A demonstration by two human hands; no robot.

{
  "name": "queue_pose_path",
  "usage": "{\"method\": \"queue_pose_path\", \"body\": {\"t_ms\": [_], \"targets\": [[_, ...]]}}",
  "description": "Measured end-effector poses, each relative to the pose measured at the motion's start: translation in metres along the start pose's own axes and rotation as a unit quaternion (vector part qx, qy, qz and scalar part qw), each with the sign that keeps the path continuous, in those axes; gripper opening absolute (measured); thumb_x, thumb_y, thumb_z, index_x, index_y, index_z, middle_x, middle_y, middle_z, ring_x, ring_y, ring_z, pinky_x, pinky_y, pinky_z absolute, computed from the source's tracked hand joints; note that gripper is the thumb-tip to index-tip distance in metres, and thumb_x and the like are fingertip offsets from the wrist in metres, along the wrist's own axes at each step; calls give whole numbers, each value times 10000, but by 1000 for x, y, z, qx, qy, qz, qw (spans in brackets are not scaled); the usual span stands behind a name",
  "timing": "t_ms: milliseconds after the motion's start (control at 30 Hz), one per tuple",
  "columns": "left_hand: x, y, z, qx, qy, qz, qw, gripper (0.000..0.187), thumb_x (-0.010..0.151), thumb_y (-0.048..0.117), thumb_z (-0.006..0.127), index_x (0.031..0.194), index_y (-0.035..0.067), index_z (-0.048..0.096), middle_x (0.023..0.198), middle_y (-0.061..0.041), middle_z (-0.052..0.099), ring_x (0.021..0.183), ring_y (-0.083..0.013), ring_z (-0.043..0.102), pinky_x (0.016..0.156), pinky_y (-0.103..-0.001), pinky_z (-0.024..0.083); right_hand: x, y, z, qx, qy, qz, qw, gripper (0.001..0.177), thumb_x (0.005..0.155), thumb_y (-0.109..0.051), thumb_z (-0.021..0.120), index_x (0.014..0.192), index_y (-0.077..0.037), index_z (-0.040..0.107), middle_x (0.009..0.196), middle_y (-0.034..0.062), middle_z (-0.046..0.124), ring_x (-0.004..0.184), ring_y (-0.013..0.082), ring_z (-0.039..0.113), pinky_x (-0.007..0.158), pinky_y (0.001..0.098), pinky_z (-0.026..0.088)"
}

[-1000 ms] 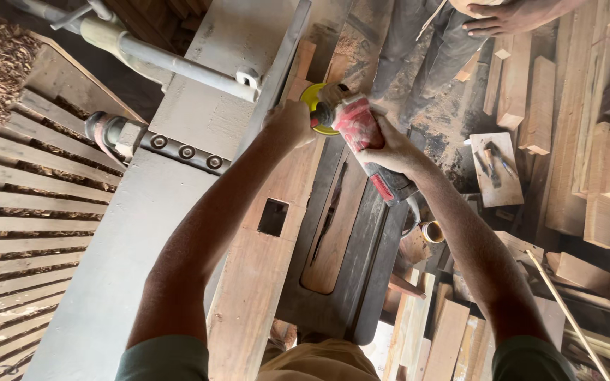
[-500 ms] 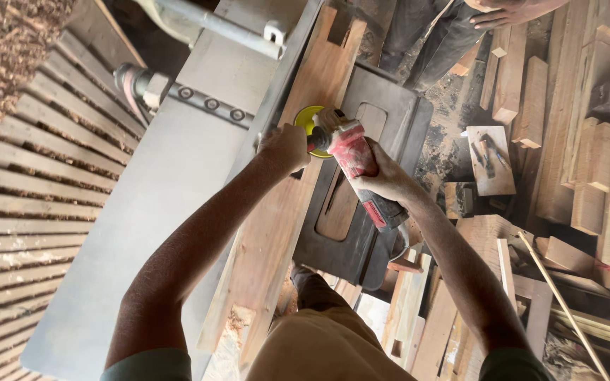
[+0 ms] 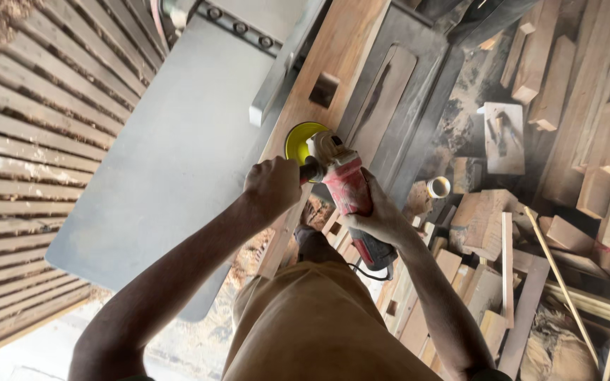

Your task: The person uses a handheld angle grinder with a sanding disc to smooth the surface of a wooden plank. The person moves the tool along the length of the plank, generating sawdust, while another person stands nearby.

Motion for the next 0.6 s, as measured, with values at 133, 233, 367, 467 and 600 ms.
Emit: {"method": "queue_pose_path", "body": {"t_ms": [133, 233, 367, 467, 600], "targets": [[-72, -7, 11, -10, 0, -2, 1000, 170, 969, 65, 615, 1064, -67, 664, 802, -216, 718, 501, -186, 642, 427, -304, 555, -41, -18, 38, -17, -11, -125, 992, 1118, 705, -267, 783, 1618, -78, 167, 1302, 279, 633, 1077, 374, 710, 947, 468, 613], [-127, -20, 21, -40, -29, -35, 998, 172, 995, 77, 577, 1016, -73, 659, 709, -184, 708, 405, -165, 599, 353, -311, 513, -66, -26, 73, -14, -55, -143, 988, 1142, 712, -294, 802, 1618, -54, 149, 1330, 283, 622, 1123, 394, 701, 987, 474, 600], [-185, -50, 38, -36, -111, -150, 982, 228, 1000, 186, 589, 1029, -35, 636, 702, -171, 724, 436, -166, 651, 356, -303, 532, -84, -23, 114, -39, -140, -42, 988, 1202, 685, -332, 762, 1645, -72, 86, 1240, 264, 671, 1084, 402, 721, 984, 458, 601], [-220, -60, 40, -36, -136, -209, 968, 220, 983, 220, 619, 1020, 3, 625, 730, -163, 730, 497, -186, 717, 399, -302, 579, -108, -85, 114, -68, -60, -315, 945, 1138, 722, -224, 802, 1647, -8, 176, 1499, 398, 496, 1344, 541, 554, 1081, 557, 522], [-215, -51, 23, -2, -136, -225, 965, 242, 973, 295, 645, 984, 53, 633, 720, -134, 763, 563, -204, 738, 482, -338, 588, -96, -59, 115, -70, -117, -182, 974, 1165, 714, -252, 810, 1629, -18, 128, 1312, 350, 591, 1115, 470, 649, 959, 502, 582]]}}
Point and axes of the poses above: each hand's wrist, its own x-axis towards the middle knuckle, its own z-axis out of the palm, y = z × x, the point moved 10 cm from there along x, towards the middle knuckle
